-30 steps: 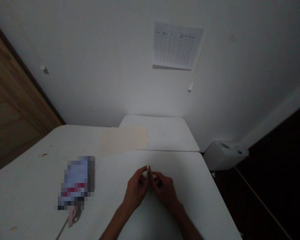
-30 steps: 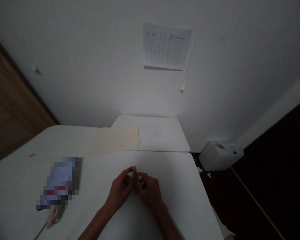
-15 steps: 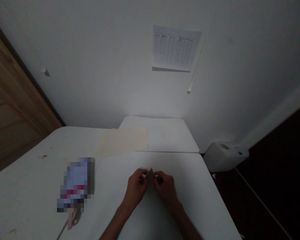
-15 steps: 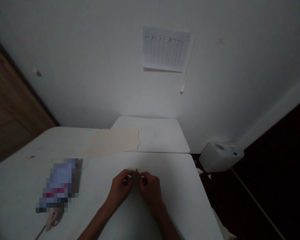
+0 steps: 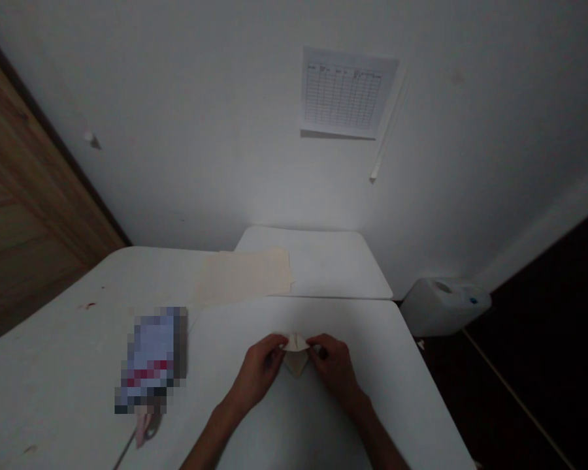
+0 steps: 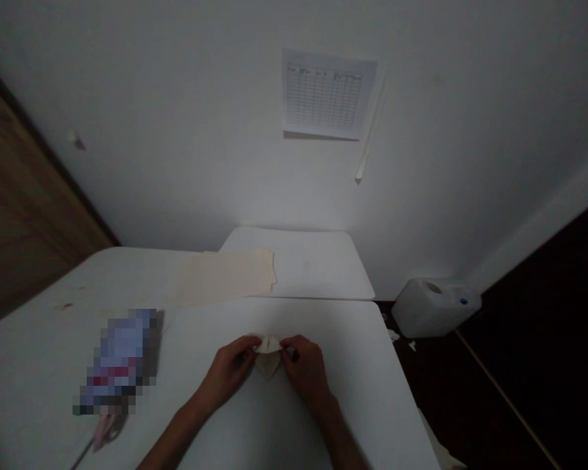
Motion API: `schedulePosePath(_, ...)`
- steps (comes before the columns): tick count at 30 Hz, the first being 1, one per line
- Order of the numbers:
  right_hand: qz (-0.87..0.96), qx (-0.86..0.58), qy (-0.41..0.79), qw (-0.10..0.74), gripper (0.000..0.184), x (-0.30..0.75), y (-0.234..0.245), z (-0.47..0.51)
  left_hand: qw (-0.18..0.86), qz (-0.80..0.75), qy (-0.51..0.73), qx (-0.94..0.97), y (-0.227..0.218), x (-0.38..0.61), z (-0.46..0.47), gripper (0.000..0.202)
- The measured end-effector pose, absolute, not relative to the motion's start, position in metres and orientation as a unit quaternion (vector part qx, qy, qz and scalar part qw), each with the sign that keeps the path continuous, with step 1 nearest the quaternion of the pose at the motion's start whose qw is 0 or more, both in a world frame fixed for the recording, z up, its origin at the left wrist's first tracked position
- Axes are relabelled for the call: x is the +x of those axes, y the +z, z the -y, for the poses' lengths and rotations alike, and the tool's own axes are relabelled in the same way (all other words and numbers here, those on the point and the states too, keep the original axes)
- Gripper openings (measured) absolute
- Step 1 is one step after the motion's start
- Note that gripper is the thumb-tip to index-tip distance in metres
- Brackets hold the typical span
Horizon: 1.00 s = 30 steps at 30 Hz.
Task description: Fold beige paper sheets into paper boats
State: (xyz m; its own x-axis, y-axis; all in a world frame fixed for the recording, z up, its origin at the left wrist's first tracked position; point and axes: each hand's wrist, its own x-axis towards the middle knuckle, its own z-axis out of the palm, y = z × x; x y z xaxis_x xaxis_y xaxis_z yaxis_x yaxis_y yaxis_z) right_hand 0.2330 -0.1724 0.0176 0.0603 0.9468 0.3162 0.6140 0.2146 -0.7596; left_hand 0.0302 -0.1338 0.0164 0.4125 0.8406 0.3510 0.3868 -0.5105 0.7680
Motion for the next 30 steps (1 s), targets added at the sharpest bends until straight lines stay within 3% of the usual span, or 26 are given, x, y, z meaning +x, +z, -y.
schedulePosePath(13,0.764,-0.498,0.132,0.388,0.026,0.238,0.008,0.18,0.169,-0.297,0.322,0.883,0.009,0.018,0.142,0.037)
schedulePosePath(27,0.817,-0.467,0.099,0.323,0.031,0.235,0.019,0.186,0.142,-0.276,0.247,0.918,0.007,0.015,0.147,0.055)
schedulePosePath(30,0.82,-0.468,0.095,0.316,0.031,0.235,0.022,0.187,0.125,-0.286,0.262,0.913,0.006,0.016,0.148,0.048)
